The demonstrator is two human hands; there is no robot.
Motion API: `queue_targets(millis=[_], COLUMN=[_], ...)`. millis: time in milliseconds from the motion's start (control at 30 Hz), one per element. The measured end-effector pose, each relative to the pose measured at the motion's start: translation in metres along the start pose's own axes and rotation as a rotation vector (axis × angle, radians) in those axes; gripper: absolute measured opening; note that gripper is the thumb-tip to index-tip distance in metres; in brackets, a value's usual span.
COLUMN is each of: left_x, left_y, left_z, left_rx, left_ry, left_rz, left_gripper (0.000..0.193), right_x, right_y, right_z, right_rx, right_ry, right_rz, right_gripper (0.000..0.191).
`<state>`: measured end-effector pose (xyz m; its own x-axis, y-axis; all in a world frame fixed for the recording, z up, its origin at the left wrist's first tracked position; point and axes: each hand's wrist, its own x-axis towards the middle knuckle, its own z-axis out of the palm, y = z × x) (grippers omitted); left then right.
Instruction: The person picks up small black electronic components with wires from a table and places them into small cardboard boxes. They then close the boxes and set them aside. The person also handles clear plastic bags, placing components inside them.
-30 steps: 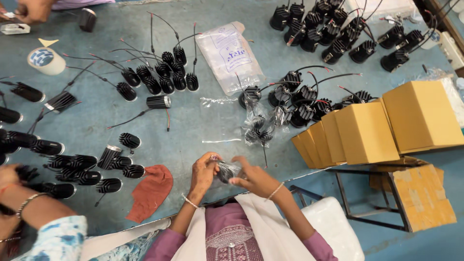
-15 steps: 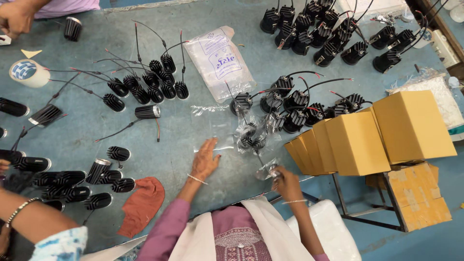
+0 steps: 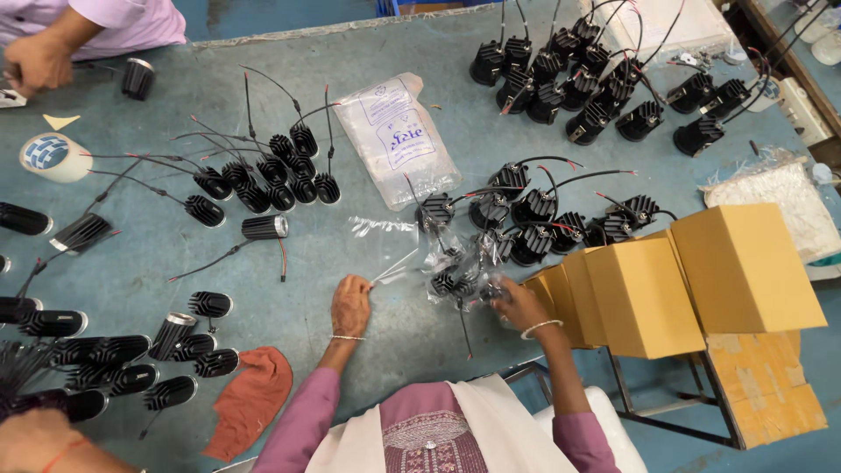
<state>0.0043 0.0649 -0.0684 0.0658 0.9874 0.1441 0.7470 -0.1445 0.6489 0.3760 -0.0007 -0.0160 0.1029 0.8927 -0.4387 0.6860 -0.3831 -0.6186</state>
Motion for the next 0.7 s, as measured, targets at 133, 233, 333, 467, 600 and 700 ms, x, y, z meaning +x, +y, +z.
queue_targets(millis=[133, 233, 333, 467, 600, 700], left_x=[-0.010, -0.027, -0.052, -0.073, -0.087, -0.103], left_y=[0.001, 0.011, 0.034, 0.068, 0.080, 0.074], left_z=[-0.009, -0.036, -0.077, -0.128, -0.170, -0.192], left_rx=[-0.297, -0.654, -1.208, -1.527, -1.388, -1.058], left_ry=[0.286, 0.228, -0.013, -0.372, -0.508, -0.317], left_rz=[-0.142, -0.471, -0.660, -0.597, -0.396, -0.335], left_gripper=[0.014, 0.019, 0.027, 0.022, 0.037, 0.048], right_x=[-0.030, -0.060, -0.091, -0.109, -0.109, -0.109], right_y=[-0.028, -0.069, -0.125, -0.194, -0.223, -0.223], right_z=[-0.030, -0.044, -0.035, -0.002, 0.032, 0.047], right_rx=[-0.094, -0.177, 0.017, 0.126, 0.426, 0.466], right_ry=[0.049, 0.290, 0.337, 0.103, -0.177, -0.306], right_rz=[-0.172, -0.275, -0.418, -0.926, -0.695, -0.437], right_gripper=[0.062, 0.057, 0.057, 0.078, 0.044, 0.027])
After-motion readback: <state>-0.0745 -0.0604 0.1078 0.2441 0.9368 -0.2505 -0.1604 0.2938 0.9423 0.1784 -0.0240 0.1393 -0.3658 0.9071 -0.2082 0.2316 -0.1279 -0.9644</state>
